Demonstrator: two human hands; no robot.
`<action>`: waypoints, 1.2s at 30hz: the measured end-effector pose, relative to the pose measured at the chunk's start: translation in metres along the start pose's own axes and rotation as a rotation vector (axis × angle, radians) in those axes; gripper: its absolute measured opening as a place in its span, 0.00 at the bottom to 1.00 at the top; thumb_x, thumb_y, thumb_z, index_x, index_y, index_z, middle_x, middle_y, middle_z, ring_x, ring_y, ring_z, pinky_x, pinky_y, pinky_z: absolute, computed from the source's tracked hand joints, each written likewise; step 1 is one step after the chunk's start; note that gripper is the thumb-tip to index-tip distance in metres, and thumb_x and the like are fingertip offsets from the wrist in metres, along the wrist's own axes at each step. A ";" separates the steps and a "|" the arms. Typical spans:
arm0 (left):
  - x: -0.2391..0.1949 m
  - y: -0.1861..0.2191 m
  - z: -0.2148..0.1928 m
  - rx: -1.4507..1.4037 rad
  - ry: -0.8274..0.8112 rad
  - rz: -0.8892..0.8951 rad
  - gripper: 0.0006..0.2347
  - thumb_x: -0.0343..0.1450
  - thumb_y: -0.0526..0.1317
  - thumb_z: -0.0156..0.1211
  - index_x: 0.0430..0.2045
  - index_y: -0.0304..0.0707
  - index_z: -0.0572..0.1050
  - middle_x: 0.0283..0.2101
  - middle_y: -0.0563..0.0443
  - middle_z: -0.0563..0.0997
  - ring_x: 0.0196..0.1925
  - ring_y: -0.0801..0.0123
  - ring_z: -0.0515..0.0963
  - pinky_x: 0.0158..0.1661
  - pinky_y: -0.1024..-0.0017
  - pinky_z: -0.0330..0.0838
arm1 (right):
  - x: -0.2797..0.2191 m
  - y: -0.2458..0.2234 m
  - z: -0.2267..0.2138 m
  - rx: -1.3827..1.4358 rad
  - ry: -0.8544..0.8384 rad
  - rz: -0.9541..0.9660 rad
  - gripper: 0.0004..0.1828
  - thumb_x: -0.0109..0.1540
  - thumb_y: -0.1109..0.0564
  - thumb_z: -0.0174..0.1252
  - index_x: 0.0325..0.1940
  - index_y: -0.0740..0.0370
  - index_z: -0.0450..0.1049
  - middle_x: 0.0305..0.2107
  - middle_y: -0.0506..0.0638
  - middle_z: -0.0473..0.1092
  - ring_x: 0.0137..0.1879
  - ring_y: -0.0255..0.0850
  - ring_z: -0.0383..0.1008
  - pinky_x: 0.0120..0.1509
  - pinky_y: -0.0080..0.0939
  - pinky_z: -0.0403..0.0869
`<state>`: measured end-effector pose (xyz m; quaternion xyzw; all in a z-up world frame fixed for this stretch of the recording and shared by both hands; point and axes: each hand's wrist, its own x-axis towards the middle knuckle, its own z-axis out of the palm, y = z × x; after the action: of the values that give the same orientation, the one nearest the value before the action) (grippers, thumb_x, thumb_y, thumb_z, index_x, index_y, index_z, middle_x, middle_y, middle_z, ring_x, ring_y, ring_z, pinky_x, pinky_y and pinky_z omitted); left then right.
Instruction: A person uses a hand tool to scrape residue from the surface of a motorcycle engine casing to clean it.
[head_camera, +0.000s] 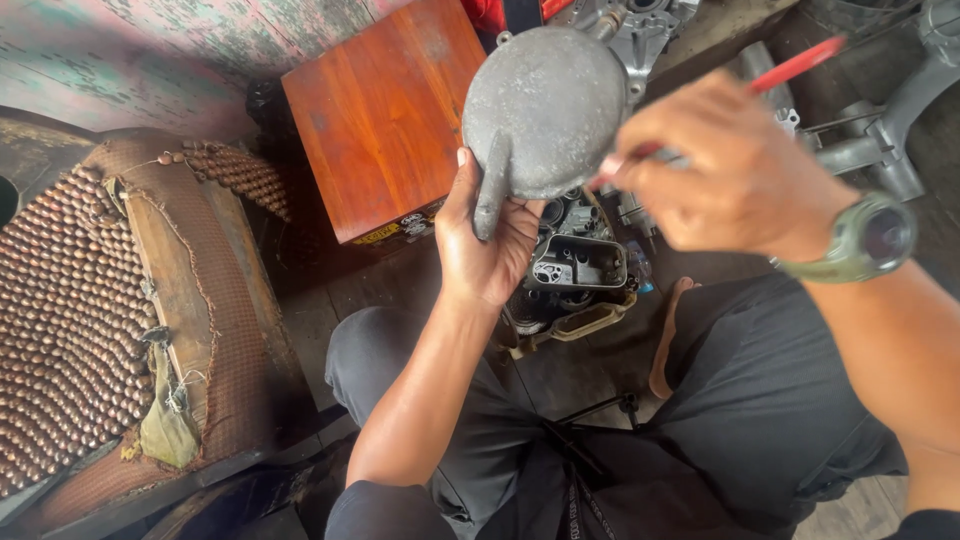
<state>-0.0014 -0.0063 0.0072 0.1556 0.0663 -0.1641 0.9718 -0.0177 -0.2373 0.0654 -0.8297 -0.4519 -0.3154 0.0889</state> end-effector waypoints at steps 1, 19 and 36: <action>-0.002 0.000 -0.003 -0.002 0.003 -0.001 0.24 0.76 0.43 0.55 0.65 0.30 0.61 0.67 0.31 0.67 0.66 0.45 0.71 0.63 0.48 0.70 | -0.001 0.001 -0.007 0.002 -0.003 0.001 0.06 0.66 0.65 0.66 0.36 0.58 0.79 0.36 0.49 0.73 0.40 0.41 0.68 0.49 0.42 0.63; -0.001 -0.006 -0.007 -0.026 0.013 0.011 0.23 0.78 0.44 0.52 0.64 0.24 0.62 0.63 0.28 0.71 0.63 0.45 0.73 0.64 0.53 0.71 | -0.002 -0.003 0.002 0.098 -0.012 0.009 0.08 0.66 0.66 0.66 0.33 0.63 0.75 0.36 0.52 0.71 0.37 0.41 0.68 0.48 0.40 0.68; 0.000 -0.010 0.002 -0.040 0.093 0.029 0.23 0.78 0.45 0.48 0.65 0.24 0.62 0.63 0.31 0.71 0.64 0.48 0.72 0.65 0.54 0.69 | 0.019 -0.025 0.002 0.058 -0.040 0.062 0.05 0.68 0.70 0.64 0.38 0.65 0.79 0.37 0.55 0.72 0.38 0.47 0.71 0.45 0.47 0.69</action>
<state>-0.0047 -0.0155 0.0064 0.1444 0.1123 -0.1413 0.9729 -0.0300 -0.2090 0.0720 -0.8465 -0.4367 -0.2825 0.1135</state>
